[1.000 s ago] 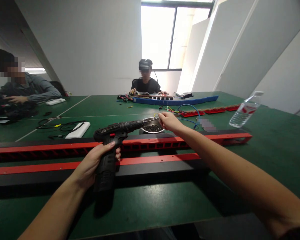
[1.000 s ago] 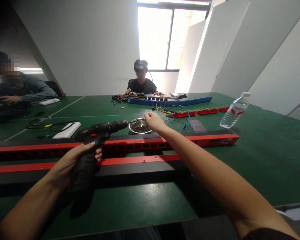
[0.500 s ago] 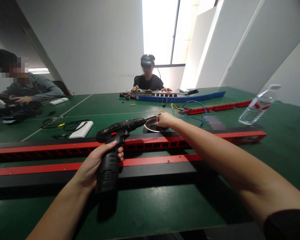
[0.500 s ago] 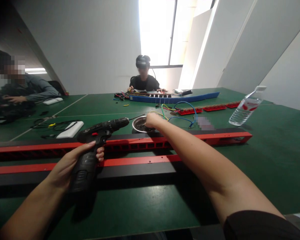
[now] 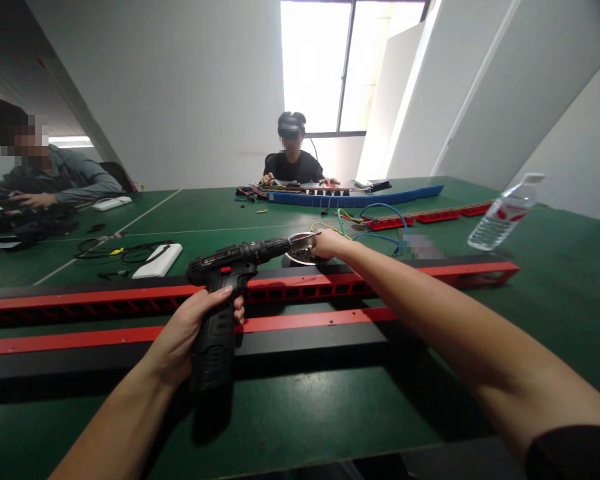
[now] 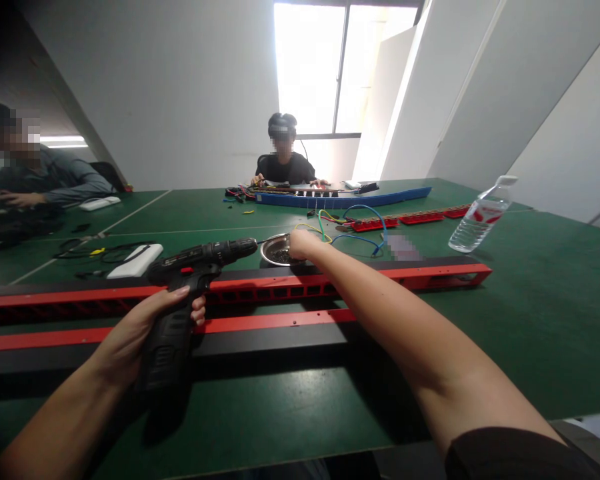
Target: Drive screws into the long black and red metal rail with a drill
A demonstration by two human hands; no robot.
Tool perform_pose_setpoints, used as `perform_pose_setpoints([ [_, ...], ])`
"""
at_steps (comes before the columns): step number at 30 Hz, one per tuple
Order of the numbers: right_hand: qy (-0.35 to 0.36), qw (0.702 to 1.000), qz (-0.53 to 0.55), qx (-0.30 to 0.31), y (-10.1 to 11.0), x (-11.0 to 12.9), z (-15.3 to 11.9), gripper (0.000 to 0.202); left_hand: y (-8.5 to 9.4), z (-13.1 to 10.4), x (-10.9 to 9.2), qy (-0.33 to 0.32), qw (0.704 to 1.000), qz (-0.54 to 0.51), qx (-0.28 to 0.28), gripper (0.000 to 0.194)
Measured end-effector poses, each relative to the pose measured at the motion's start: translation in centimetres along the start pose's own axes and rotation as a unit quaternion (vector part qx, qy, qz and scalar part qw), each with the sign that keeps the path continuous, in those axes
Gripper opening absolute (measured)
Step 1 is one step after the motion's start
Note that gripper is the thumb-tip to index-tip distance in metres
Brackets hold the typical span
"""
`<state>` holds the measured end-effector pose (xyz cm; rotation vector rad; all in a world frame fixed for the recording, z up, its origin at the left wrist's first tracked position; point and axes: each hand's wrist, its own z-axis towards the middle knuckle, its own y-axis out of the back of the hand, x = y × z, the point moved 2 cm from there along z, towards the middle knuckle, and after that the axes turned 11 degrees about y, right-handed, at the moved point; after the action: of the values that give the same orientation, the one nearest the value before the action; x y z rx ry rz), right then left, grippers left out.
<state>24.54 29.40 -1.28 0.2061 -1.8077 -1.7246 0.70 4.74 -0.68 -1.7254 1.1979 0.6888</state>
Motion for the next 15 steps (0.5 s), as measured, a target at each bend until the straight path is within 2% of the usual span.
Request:
perform_pose_setpoints([
  [4, -0.007, 1.000, 0.001, -0.020, 1.2, 0.1, -1.2, 0.011, 0.0, 0.0, 0.1, 0.015, 1.000, -0.008, 0.007, 0.015],
  [10, 0.024, 0.995, -0.026, -0.096, 1.6, -0.1, -2.6, 0.020, 0.0, 0.0, 0.2, 0.015, 0.999, -0.029, 0.002, 0.013],
  [15, 0.017, 0.993, 0.030, -0.114, 1.7, -0.8, -3.1, 0.017, -0.1, -0.2, 0.2, 0.038, 0.998, -0.053, -0.002, 0.012],
])
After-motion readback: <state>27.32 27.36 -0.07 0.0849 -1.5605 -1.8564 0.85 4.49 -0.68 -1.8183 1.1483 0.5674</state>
